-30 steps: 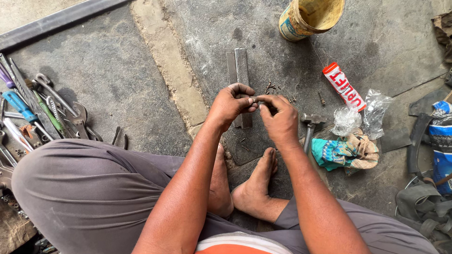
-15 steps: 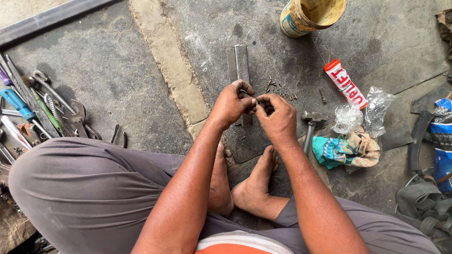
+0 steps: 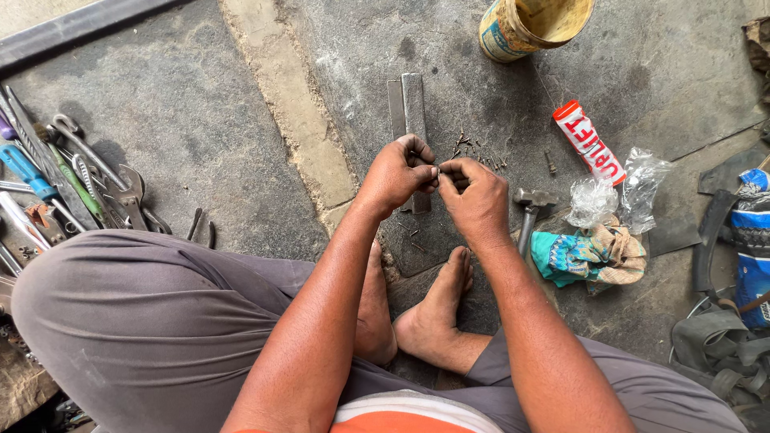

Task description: The person sits on the floor and repeatedly hammers small metal rods placed on a metal block. They pick up the rods, position them, strike them with a hammer, and occasionally dip them into a container of liquid.

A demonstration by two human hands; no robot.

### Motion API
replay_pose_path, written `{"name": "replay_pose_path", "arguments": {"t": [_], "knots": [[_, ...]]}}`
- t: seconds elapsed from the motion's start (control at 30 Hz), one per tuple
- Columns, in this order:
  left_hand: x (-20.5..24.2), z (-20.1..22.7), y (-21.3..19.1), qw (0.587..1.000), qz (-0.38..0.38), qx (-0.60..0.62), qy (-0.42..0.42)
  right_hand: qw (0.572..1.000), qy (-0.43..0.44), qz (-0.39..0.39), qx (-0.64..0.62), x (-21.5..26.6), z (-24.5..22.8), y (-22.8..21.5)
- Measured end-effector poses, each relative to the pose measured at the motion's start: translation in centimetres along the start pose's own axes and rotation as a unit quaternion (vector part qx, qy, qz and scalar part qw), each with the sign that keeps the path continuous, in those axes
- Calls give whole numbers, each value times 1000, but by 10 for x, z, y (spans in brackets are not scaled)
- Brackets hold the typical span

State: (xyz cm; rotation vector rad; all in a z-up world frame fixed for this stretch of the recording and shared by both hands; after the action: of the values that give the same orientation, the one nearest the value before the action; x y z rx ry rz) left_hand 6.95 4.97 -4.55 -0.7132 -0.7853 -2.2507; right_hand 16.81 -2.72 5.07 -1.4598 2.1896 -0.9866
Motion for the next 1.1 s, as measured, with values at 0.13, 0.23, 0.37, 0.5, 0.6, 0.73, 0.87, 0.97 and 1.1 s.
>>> {"name": "replay_pose_path", "arguments": {"t": [0.13,0.23,0.37,0.5,0.6,0.73,0.87,0.97,1.1], "knots": [[-2,-4,0,1000,1,3,-10,999,-26,11,20,1,-5,-2],[-1,-3,1,1000,6,-13,-1,998,-29,15,51,2,-6,-1],[0,-1,0,999,15,-32,-2,997,-36,31,64,1,-8,-3],[2,1,-1,998,29,-53,-2,999,-22,18,44,1,-2,-2],[3,2,-5,999,42,-22,-7,1000,7,-23,4,1,3,5],[4,1,-3,997,41,-56,-15,999,23,-20,16,2,5,3],[3,-1,-1,992,42,-114,-26,992,117,-20,-46,6,28,8],[6,13,-11,983,99,-146,44,978,196,-52,-51,17,54,19],[7,-10,-51,969,220,-77,-79,967,169,-174,76,35,73,43]]}}
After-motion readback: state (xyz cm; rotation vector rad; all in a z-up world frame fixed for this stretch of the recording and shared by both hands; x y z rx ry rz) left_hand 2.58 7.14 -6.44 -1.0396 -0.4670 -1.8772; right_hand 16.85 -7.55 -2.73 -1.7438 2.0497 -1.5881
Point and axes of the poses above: each hand's wrist, its own x-axis away from the middle knuckle, its own y-axis out of the palm, z = x × y, the point moved 10 cm from there along -x, towards the middle knuckle, and after that the axes turned 11 degrees about -y, right-handed, at the moved point
